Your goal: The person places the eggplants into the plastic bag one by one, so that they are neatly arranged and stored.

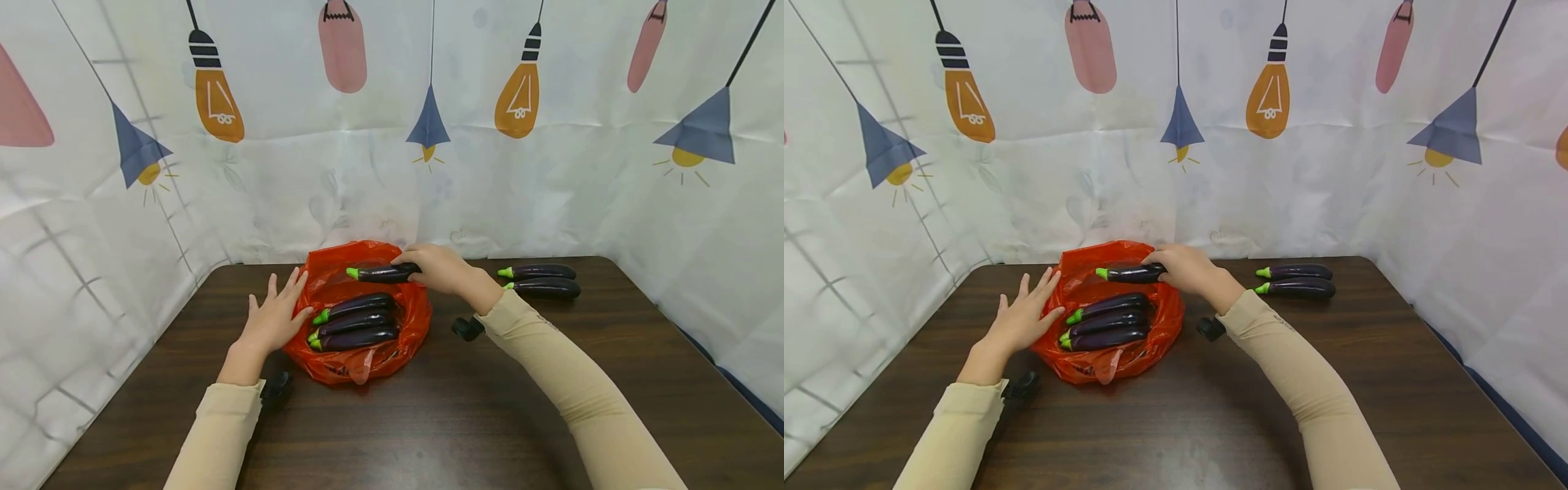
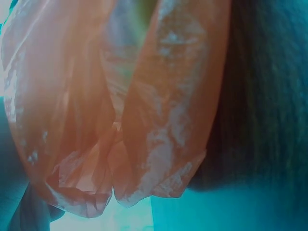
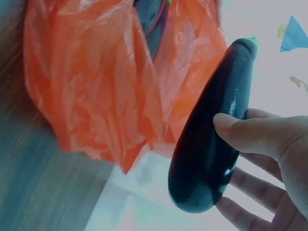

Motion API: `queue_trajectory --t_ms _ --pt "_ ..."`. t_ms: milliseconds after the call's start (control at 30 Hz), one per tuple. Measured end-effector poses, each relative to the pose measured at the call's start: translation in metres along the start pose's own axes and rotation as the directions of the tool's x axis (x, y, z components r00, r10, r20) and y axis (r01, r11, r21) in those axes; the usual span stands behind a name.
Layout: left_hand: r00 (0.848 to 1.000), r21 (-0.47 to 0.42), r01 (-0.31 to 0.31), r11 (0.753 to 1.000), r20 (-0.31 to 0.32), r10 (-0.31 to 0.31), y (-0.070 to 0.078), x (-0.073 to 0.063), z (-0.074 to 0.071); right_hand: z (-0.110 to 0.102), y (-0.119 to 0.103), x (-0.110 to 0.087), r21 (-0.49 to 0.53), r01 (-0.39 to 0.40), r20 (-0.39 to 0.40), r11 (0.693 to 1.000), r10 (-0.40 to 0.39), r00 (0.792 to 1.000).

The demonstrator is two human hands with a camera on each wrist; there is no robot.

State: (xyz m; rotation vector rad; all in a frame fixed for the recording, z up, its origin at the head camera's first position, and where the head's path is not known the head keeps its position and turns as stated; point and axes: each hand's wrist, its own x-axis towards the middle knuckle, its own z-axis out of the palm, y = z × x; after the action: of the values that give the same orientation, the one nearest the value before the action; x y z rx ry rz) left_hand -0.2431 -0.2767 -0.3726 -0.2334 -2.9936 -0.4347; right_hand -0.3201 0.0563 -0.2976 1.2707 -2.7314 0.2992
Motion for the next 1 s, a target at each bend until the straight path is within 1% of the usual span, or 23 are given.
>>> queue_trajectory --t_ms 67,333,400,533,633,733,1000 --pt "1.000 0.002 -0.001 1.000 -0.003 0.001 0.000 0.000 -0.001 0.000 -0.003 0.005 -0.004 -0.004 0.017 1.000 0.004 1.000" --pt "1.000 0.003 -0.003 1.000 -0.006 0.003 -0.001 0.001 0.000 0.004 -0.017 0.019 -0.016 0.033 0.042 0.999 -0.032 0.999" --pt "1.000 0.003 -0.003 1.000 -0.008 0.003 -0.001 0.001 0.000 0.005 -0.019 0.022 -0.008 0.024 0.046 1.000 -0.024 0.999" --pt "1.000 0.001 -0.003 1.000 -0.007 0.003 0.000 0.001 0.000 0.003 -0.022 0.026 0.048 0.002 0.043 0.999 -0.004 0.999" --pt "1.000 0.001 0.000 1.000 -0.002 0.000 0.000 0.001 0.000 0.003 -0.023 0.030 0.060 0.015 0.037 0.998 -0.018 0.999" --pt "1.000 0.004 0.005 1.000 -0.002 -0.005 -0.001 0.002 0.000 0.005 -0.026 0.034 0.033 0.036 0.037 0.999 -0.037 0.999" --pt "1.000 0.000 0.005 1.000 -0.004 -0.005 0.000 0.001 -0.001 0.015 -0.029 0.043 -0.036 0.061 0.083 0.998 -0.058 0.995"
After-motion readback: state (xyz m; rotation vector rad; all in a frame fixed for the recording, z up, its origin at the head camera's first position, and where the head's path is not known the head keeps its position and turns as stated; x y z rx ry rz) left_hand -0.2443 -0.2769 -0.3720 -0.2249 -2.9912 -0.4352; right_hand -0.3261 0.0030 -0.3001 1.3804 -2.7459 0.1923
